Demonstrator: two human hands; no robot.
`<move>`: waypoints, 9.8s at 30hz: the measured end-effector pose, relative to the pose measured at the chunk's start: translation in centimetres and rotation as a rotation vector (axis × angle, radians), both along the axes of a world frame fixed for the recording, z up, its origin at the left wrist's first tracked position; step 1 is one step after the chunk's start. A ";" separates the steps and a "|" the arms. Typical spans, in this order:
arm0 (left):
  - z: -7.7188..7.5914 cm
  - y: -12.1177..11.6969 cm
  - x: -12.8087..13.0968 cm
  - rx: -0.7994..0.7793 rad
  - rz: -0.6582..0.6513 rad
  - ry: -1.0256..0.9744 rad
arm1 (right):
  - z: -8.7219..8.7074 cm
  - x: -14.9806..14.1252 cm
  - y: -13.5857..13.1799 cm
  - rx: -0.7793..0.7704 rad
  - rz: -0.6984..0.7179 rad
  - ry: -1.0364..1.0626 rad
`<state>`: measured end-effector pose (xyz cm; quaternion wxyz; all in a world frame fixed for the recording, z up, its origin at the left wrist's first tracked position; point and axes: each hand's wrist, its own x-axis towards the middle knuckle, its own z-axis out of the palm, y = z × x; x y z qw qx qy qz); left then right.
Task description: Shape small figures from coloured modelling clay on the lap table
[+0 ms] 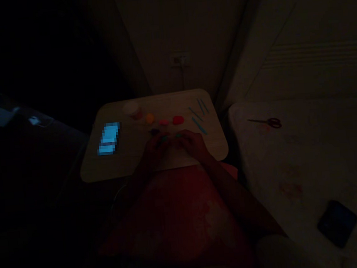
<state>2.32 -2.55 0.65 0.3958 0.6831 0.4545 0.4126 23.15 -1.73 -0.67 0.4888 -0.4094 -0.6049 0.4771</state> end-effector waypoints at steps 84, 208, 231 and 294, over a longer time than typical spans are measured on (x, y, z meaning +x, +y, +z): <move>0.1 -0.4 0.0 0.341 -0.046 0.131 | 0.1 -0.4 0.0 -0.034 0.097 -0.110; -0.3 0.0 -0.3 0.157 0.020 0.026 | 1.2 -0.9 -1.3 0.345 -0.035 -0.225; 0.1 -0.1 -0.3 0.169 -0.088 0.004 | 1.0 -0.9 -1.3 0.306 -0.099 -0.267; 1.0 -0.6 -0.5 -0.005 -0.028 0.017 | 0.9 -1.3 -1.4 0.296 -0.008 -0.526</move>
